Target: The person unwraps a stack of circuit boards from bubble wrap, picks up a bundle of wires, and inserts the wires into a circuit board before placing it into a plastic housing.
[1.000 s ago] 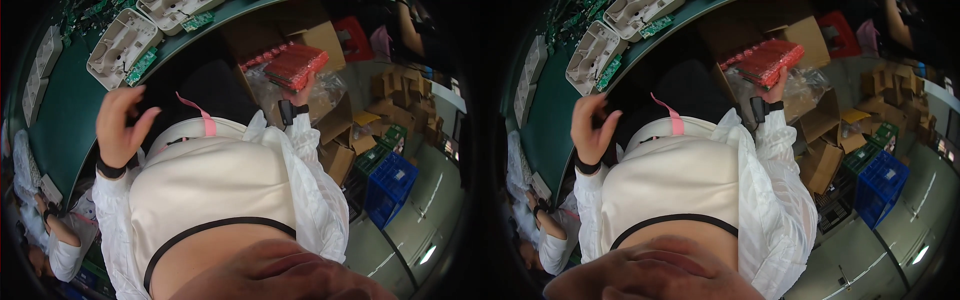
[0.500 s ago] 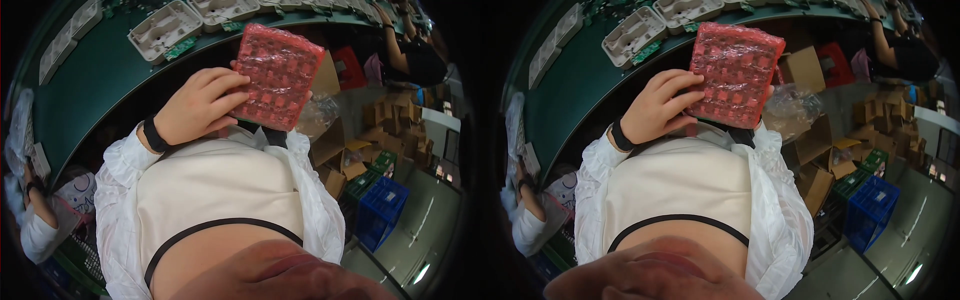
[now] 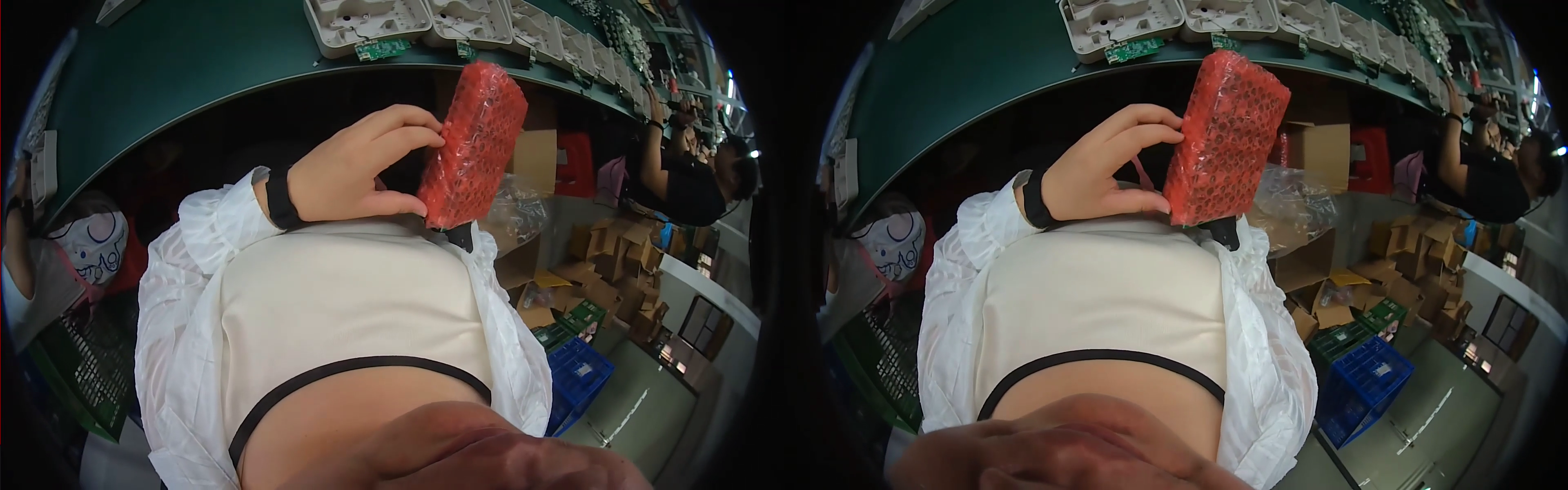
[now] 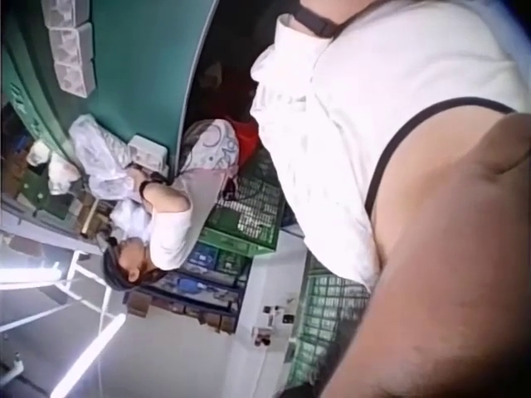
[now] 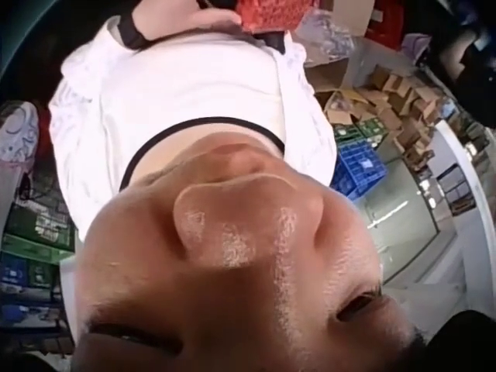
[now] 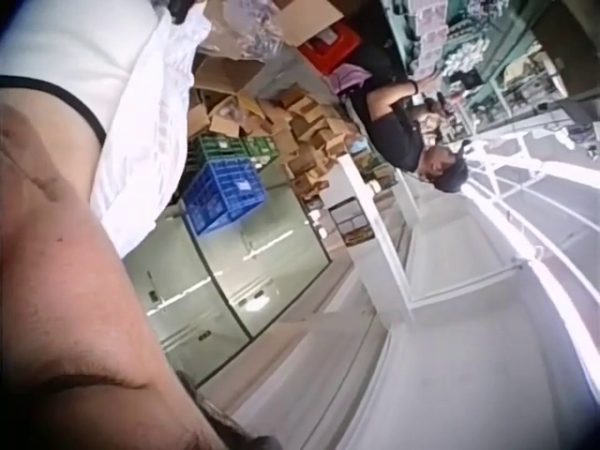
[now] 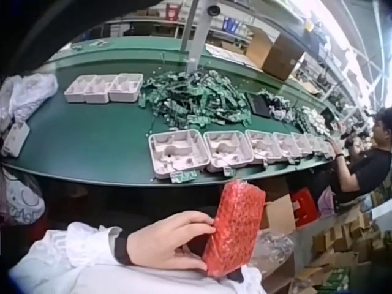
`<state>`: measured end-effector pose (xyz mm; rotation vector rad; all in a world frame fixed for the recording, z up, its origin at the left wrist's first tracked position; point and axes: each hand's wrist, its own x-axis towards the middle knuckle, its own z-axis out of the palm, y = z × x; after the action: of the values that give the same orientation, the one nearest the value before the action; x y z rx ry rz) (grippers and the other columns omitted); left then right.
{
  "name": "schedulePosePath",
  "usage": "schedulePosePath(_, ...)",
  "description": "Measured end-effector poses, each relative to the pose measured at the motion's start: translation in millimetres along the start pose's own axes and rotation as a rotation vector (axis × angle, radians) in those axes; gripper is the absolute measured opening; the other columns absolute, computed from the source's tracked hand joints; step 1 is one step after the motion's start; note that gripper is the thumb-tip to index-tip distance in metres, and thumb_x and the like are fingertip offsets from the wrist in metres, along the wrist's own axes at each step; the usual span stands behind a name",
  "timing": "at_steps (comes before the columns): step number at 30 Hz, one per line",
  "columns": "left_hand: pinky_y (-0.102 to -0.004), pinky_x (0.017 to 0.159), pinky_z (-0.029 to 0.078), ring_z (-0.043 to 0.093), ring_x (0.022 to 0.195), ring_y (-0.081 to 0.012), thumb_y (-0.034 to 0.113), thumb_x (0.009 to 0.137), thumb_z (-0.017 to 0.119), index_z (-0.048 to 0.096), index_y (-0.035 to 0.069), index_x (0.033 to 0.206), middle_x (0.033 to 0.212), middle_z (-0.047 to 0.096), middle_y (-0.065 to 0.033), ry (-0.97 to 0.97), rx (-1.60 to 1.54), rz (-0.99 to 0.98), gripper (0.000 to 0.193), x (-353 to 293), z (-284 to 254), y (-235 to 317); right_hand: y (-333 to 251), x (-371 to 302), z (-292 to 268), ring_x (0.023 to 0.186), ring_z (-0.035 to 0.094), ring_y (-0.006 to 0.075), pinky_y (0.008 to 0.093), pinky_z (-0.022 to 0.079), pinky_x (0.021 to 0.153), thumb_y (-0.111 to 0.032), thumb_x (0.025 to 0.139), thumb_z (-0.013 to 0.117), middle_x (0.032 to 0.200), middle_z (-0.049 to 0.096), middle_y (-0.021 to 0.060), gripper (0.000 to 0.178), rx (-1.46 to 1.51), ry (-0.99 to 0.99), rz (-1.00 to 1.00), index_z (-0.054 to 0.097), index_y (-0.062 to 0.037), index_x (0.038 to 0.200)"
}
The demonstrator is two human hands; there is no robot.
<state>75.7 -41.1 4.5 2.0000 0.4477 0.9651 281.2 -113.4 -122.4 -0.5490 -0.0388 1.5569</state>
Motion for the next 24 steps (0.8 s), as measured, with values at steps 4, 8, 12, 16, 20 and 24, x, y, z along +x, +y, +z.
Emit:
schedulePosePath(4,-0.0388,0.099,0.049,0.055,0.118,-0.0321,0.021,0.073,0.09,0.058,0.006,0.128,0.132,0.05,-0.0151,0.03,-0.031,0.006,0.065,-2,1,0,-8,9,-6,0.119,0.06,0.0296,0.0457,0.052,0.099,-0.052,0.099,0.055,0.139,0.055,0.0152,0.07,0.412,-0.285,0.122,0.038,-0.0085,0.15)
schedulePosePath(8,-0.0368,0.096,0.051,0.055,0.117,-0.0308,0.019,0.073,0.09,0.059,0.007,0.128,0.131,0.048,-0.0144,0.011,0.0,-0.011,0.064,-3,-1,-7,-42,25,-5,0.118,0.061,0.0304,0.0452,0.053,0.098,-0.061,0.098,0.05,0.138,0.057,0.0151,0.075,0.041,-0.193,0.137,0.04,-0.0078,0.149)
schedulePosePath(12,-0.0351,0.092,0.052,0.055,0.118,-0.0285,0.017,0.076,0.087,0.059,0.006,0.129,0.133,0.047,-0.015,-0.04,-0.026,-0.031,0.061,4,-3,-6,-43,22,23,0.115,0.062,0.0298,0.0446,0.052,0.099,-0.059,0.099,0.05,0.136,0.058,0.0155,0.073,-0.025,-0.278,0.067,0.041,-0.0054,0.147)
schedulePosePath(16,-0.0368,0.096,0.051,0.057,0.116,-0.0314,0.008,0.076,0.082,0.057,0.004,0.132,0.133,0.048,-0.0173,0.022,-0.007,-0.014,0.062,10,-9,4,-43,15,39,0.117,0.062,0.0298,0.0442,0.05,0.104,-0.055,0.101,0.049,0.136,0.059,0.0166,0.068,-0.31,-0.155,-0.077,0.044,-0.0032,0.145)
schedulePosePath(20,-0.0377,0.096,0.052,0.058,0.116,-0.0307,0.003,0.075,0.08,0.056,0.006,0.138,0.14,0.046,-0.0183,-0.006,-0.162,-0.08,0.068,14,-13,15,-43,7,58,0.125,0.058,0.0311,0.0462,0.048,0.107,-0.054,0.101,0.05,0.142,0.055,0.017,0.07,-0.283,-0.214,-0.032,0.039,-0.004,0.149)
schedulePosePath(24,-0.038,0.094,0.053,0.06,0.114,-0.0303,0.001,0.074,0.08,0.055,0.007,0.142,0.144,0.044,-0.0187,-0.06,-0.039,0.01,0.072,17,-14,10,-43,5,63,0.127,0.058,0.0316,0.0475,0.046,0.109,-0.052,0.1,0.053,0.144,0.054,0.017,0.071,-0.228,-0.314,-0.013,0.036,-0.0048,0.15)
